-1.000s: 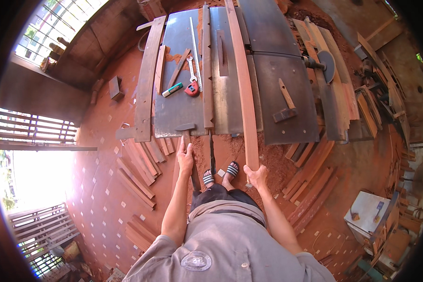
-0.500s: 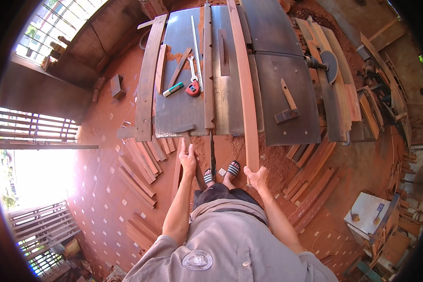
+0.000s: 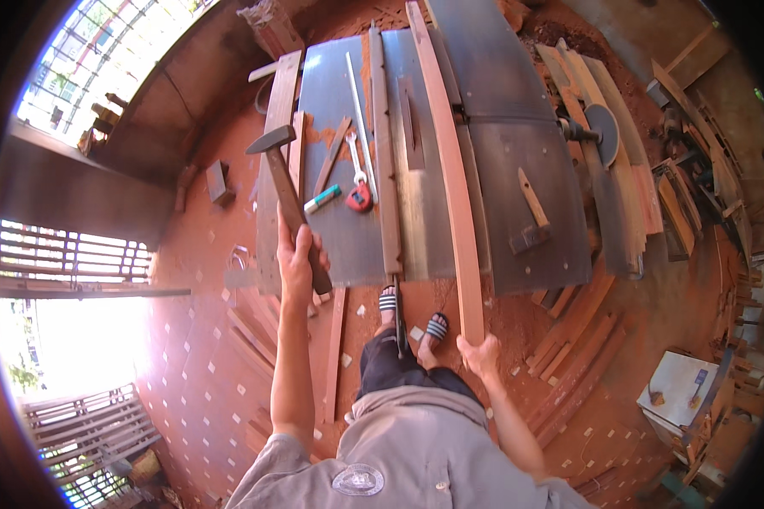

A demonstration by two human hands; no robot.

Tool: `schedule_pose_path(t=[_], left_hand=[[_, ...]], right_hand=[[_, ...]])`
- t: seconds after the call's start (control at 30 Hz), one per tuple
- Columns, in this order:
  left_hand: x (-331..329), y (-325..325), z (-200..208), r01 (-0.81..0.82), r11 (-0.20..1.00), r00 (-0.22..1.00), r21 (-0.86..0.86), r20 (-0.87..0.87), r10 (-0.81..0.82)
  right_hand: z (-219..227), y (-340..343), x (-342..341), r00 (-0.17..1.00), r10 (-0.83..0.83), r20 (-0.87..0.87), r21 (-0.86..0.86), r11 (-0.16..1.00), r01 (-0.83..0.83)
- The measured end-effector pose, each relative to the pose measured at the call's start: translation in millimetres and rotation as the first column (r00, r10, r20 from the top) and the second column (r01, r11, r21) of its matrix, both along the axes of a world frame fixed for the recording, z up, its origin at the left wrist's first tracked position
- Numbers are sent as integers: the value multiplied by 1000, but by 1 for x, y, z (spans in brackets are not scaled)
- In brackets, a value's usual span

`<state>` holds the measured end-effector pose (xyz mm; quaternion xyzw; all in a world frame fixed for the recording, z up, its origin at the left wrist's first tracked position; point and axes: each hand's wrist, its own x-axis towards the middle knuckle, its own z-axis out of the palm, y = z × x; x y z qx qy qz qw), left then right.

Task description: The person repeatedly picks up wooden planks, measures them with a metal ruler, and places them back on the table saw. The person handles multiple planks one at a time, aligning the ruler along the length of each piece and then setting it down.

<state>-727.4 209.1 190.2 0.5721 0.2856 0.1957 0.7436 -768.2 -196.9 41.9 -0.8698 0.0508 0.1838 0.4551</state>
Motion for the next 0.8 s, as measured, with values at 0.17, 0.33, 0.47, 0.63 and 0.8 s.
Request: schedule_pose_path(t=[0.17, 0.33, 0.47, 0.63, 0.8], left_hand=[[68, 68, -29, 18, 998, 980, 58, -198, -7], [216, 159, -78, 214, 960, 963, 178, -205, -176], [350, 216, -106, 238, 963, 949, 130, -243, -201], [482, 284, -149, 250, 967, 926, 57, -305, -222], [568, 313, -183, 203, 978, 933, 44, -311, -179]], right_hand=[[1, 2, -2, 997, -36, 68, -29, 999, 38], [35, 14, 16, 995, -50, -81, -122, 992, 40], [38, 14, 18, 957, -103, -271, -206, 977, 46], [53, 29, 30, 954, -150, -259, -282, 956, 74], [52, 38, 28, 931, -253, -264, -280, 943, 177]])
